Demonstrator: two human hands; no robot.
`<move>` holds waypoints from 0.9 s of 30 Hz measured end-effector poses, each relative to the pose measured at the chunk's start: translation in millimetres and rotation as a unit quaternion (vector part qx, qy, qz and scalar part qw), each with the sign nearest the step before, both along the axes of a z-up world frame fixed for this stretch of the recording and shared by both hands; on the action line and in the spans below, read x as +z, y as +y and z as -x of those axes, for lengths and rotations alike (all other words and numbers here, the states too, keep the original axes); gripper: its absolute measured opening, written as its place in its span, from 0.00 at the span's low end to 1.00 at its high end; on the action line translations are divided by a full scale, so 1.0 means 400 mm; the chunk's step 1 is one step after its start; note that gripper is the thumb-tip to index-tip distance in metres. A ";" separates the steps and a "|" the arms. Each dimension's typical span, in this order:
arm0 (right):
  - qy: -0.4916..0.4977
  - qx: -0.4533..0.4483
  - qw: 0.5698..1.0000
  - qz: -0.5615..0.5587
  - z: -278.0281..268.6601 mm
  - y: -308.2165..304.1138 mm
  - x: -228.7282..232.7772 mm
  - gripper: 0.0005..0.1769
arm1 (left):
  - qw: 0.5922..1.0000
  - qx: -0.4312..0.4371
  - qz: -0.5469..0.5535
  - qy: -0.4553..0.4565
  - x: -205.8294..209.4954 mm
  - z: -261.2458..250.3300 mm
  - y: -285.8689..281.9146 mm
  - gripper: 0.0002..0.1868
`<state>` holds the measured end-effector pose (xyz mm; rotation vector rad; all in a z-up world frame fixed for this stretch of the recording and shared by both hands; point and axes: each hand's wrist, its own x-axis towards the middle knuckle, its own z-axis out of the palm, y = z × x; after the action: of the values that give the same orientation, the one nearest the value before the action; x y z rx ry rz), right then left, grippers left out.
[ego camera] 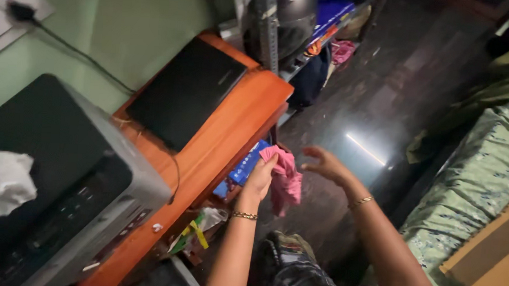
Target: The person wipes a printer, a laptop, and a wooden table with a pink cloth, then moves to wipe the headboard of a bed. The person handles a hair straightener and a white tissue during the cleaning.
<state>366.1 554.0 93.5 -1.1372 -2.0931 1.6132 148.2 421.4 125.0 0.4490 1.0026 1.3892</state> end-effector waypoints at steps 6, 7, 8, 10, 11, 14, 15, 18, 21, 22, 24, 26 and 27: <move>0.023 0.070 0.997 -0.025 -0.001 -0.037 -0.112 0.61 | 0.998 -0.008 -0.049 -0.031 0.125 -0.097 0.134 0.19; 0.007 0.052 0.999 -0.006 -0.004 -0.037 -0.137 0.53 | 0.998 0.001 -0.055 -0.010 0.140 -0.110 0.157 0.21; 0.003 0.023 1.000 0.011 -0.010 -0.035 -0.165 0.46 | 0.998 -0.003 -0.061 -0.013 0.154 -0.120 0.178 0.22; 0.006 -0.048 0.998 0.043 -0.021 -0.024 -0.228 0.33 | 0.997 -0.012 -0.071 -0.021 0.177 -0.130 0.220 0.24; 0.014 -0.086 0.995 0.056 -0.031 -0.013 -0.256 0.27 | 0.999 0.002 -0.050 -0.011 0.185 -0.132 0.239 0.23; 0.090 -0.188 0.973 0.100 -0.088 0.026 -0.286 0.18 | 0.995 -0.001 0.022 0.100 0.189 -0.129 0.290 0.18; 0.120 -0.201 0.965 0.120 -0.109 0.050 -0.274 0.17 | 0.980 -0.033 0.050 0.191 0.183 -0.125 0.305 0.17; 0.175 -0.235 0.942 0.165 -0.168 0.137 -0.158 0.14 | 0.948 -0.115 -0.019 0.297 0.140 -0.133 0.366 0.17; 0.184 -0.270 0.921 0.210 -0.216 0.203 0.012 0.13 | 0.821 -0.204 -0.055 0.531 0.088 -0.135 0.440 0.26; 0.203 -0.283 0.907 0.236 -0.229 0.225 0.060 0.12 | 0.739 -0.229 -0.049 0.631 0.061 -0.140 0.468 0.31; 0.264 -0.319 0.861 0.294 -0.241 0.285 0.134 0.12 | 0.682 -0.288 -0.026 0.672 -0.018 -0.168 0.535 0.52; 0.345 -0.361 0.791 0.354 -0.250 0.355 0.179 0.13 | 0.652 -0.326 -0.017 0.684 -0.123 -0.213 0.605 0.66; 0.402 -0.345 0.770 0.354 -0.256 0.383 0.192 0.12 | 0.656 -0.334 -0.016 0.676 -0.175 -0.246 0.641 0.62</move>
<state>468.4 707.1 170.5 -0.9265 -0.4225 1.9722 246.5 677.7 54.8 1.8314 1.6843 0.1625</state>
